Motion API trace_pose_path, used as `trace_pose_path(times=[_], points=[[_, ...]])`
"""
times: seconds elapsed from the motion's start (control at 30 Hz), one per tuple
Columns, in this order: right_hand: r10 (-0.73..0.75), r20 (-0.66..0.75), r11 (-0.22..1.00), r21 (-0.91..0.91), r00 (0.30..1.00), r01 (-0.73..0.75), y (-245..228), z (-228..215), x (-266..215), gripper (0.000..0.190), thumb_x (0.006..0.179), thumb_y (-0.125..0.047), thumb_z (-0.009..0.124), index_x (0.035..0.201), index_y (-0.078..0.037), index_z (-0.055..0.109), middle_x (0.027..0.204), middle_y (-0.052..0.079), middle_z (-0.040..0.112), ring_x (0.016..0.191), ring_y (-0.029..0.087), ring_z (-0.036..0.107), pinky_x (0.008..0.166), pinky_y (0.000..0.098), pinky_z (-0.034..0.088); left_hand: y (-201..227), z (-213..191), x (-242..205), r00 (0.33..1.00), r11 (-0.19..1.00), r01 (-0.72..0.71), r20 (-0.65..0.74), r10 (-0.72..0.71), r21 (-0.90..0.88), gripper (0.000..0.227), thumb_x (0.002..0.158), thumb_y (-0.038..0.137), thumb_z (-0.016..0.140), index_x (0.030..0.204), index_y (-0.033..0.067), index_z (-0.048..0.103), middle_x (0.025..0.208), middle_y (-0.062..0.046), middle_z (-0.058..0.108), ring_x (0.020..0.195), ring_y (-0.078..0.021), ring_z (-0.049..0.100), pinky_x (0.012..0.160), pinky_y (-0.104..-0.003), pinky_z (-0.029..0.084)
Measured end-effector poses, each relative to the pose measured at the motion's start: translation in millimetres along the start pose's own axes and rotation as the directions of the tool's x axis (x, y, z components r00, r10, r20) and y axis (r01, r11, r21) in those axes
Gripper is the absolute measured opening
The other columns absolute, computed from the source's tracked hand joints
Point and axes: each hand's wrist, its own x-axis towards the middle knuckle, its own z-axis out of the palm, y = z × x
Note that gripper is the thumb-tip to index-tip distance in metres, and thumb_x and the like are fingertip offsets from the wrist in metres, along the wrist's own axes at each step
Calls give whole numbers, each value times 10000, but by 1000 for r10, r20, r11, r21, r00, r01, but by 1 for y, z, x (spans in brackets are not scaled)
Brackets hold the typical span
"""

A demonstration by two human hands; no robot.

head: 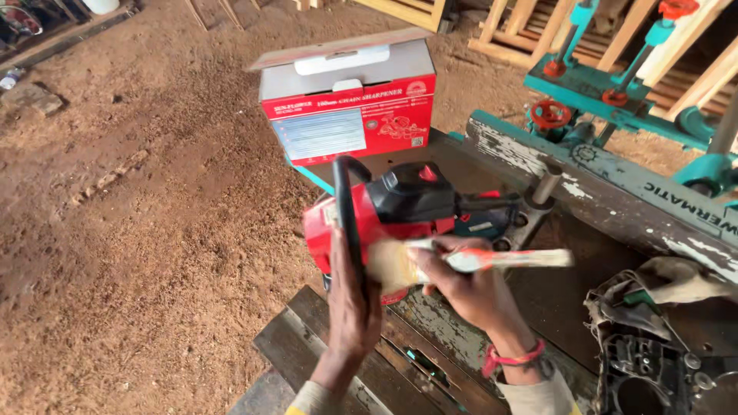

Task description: The person uses a brush to clean a red chainsaw placed on a workbench. They scrub the exterior casing, the engine area, and the handle, then remove the air filter cover to clean the internal components. The person also cleans a metal T-wrench and the chainsaw's fuel cap before reassembling the air filter cover and lifting the chainsaw.

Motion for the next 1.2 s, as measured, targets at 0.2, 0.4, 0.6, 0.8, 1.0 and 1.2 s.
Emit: trace_pose_path(times=[0.2, 0.4, 0.6, 0.8, 1.0, 1.2], points=[[-467, -64, 674, -671, 882, 308, 19, -12, 48, 325, 872, -388, 775, 890, -64, 757, 849, 93, 748, 691, 191, 685, 590, 336, 535, 0, 6, -46, 998, 989, 20, 61, -11, -145, 776, 1036, -30, 535, 1612, -51, 16, 1710, -355, 115, 1617, -465, 198, 1289, -526, 261], [-405, -164, 753, -618, 899, 227, -27, -13, 60, 232, 1045, -256, 696, 927, -58, 719, 841, 74, 735, 707, 167, 691, 651, 326, 536, 8, -44, -32, 988, 999, -16, 151, 23, -48, 709, 1047, 284, 439, 1606, -77, 197, 1689, -309, 233, 1604, -447, 206, 1292, -582, 138], [-66, 370, 991, -87, 927, 106, -85, 67, 53, 162, 896, -215, 725, 864, -61, 761, 688, 51, 690, 574, 126, 602, 505, 294, 458, -73, -60, 74, 768, 100, 412, 286, -573, -906, 717, 1039, 481, 434, 1522, -50, 425, 1493, -237, 538, 1390, -341, 520, 1191, -450, 390], [-495, -43, 636, -698, 868, 328, -70, 87, 139, 102, 1060, -134, 693, 1086, -93, 782, 990, 53, 765, 805, 95, 696, 628, 292, 537, -87, -76, 137, 676, -277, 657, 710, -197, -702, 481, 1071, 251, 449, 1475, -11, 468, 1443, -142, 588, 1332, -273, 576, 1183, -429, 427], [-415, 145, 817, -374, 898, 438, -92, 106, 102, 247, 1017, -244, 705, 1187, -65, 718, 1059, 41, 772, 808, 105, 677, 683, 310, 541, -94, -77, 142, 551, -359, 688, 776, -308, -631, 449, 1114, 297, 432, 1465, 21, 485, 1348, -90, 575, 1286, -227, 569, 1156, -441, 453], [-229, -527, 945, -321, 819, 57, -69, 34, 83, 213, 1069, -301, 656, 1141, -103, 688, 1099, 22, 733, 942, 50, 712, 804, 227, 603, -88, -69, 131, 761, 531, 624, 599, -248, -573, 485, 1087, 301, 530, 1456, -13, 558, 1463, -168, 627, 1386, -261, 578, 1175, -424, 444]])
